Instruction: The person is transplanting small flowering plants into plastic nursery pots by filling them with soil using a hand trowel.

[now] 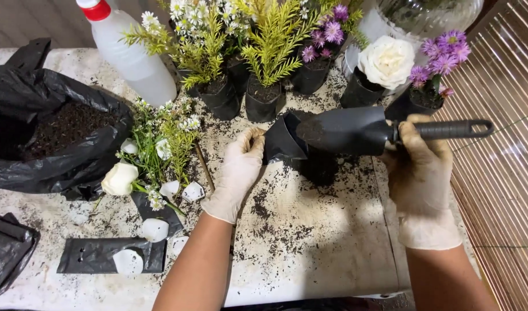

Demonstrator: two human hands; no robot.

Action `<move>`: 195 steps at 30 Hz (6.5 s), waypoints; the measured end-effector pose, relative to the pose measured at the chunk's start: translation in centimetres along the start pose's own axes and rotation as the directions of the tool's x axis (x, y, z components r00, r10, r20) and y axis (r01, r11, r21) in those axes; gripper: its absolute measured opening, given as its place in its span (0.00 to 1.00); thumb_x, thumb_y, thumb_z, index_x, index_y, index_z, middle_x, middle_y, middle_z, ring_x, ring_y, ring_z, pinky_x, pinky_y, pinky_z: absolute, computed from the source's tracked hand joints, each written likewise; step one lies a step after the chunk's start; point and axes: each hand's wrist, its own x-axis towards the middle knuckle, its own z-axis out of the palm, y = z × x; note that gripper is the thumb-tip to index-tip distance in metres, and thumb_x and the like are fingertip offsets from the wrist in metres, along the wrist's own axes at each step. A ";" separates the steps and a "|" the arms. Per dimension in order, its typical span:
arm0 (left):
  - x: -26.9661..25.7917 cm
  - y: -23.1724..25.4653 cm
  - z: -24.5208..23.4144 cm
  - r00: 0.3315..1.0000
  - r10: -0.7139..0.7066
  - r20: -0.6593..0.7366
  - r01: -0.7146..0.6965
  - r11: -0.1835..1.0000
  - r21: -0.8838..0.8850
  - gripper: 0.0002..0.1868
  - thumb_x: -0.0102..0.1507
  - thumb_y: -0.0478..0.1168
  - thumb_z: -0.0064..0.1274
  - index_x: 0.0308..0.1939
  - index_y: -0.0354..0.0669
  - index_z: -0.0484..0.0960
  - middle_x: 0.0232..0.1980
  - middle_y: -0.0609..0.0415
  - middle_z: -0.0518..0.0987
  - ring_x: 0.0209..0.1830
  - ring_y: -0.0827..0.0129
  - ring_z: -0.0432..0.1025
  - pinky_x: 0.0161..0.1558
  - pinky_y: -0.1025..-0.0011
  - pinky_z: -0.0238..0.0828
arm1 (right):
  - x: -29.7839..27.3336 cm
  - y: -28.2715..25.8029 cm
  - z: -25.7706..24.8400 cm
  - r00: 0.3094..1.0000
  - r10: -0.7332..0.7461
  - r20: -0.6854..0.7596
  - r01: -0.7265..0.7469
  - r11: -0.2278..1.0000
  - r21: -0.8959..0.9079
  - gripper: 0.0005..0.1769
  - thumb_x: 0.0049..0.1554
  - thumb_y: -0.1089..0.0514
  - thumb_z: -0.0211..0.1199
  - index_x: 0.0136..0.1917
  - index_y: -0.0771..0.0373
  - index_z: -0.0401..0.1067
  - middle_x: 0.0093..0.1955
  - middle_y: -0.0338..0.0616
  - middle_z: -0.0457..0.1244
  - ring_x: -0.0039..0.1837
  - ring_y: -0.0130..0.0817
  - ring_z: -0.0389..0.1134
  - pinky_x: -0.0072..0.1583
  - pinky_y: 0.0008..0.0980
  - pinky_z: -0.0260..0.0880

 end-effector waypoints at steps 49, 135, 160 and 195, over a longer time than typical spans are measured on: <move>1.2 -2.9 -1.3 0.936 0.351 0.002 -0.293 0.778 0.556 0.19 0.53 0.36 0.69 0.22 0.53 0.70 0.31 0.63 0.72 0.33 0.70 0.66 0.43 0.74 0.67 | 2.0 2.5 -4.0 0.954 0.036 -0.297 -0.108 0.967 -0.232 0.12 0.61 0.54 0.63 0.54 0.51 0.61 0.52 0.34 0.63 0.57 0.34 0.72 0.54 0.37 0.80; -2.3 2.2 -1.1 0.996 0.087 -0.023 -0.059 0.825 0.561 0.14 0.58 0.32 0.62 0.22 0.51 0.75 0.30 0.65 0.80 0.32 0.74 0.72 0.44 0.72 0.75 | 0.0 -1.9 7.8 0.998 -0.062 -0.013 0.059 0.979 -0.193 0.08 0.61 0.62 0.62 0.52 0.54 0.67 0.52 0.39 0.68 0.48 0.30 0.72 0.42 0.22 0.78; -0.1 -1.2 -1.6 0.975 0.219 -0.029 -0.148 0.746 0.650 0.14 0.54 0.40 0.62 0.20 0.56 0.72 0.27 0.71 0.75 0.28 0.76 0.66 0.35 0.75 0.64 | 0.4 1.2 -2.3 0.970 0.104 -0.218 -0.151 0.966 -0.211 0.04 0.66 0.59 0.57 0.52 0.52 0.64 0.46 0.37 0.67 0.51 0.31 0.73 0.54 0.35 0.79; 0.0 -1.0 -1.7 0.983 0.181 -0.016 -0.123 0.727 0.676 0.14 0.58 0.41 0.63 0.22 0.56 0.73 0.29 0.69 0.76 0.31 0.73 0.68 0.45 0.73 0.71 | 1.6 -0.5 6.6 0.914 -0.270 0.304 0.348 0.906 -0.240 0.09 0.62 0.64 0.61 0.50 0.49 0.66 0.54 0.33 0.63 0.59 0.31 0.69 0.71 0.32 0.77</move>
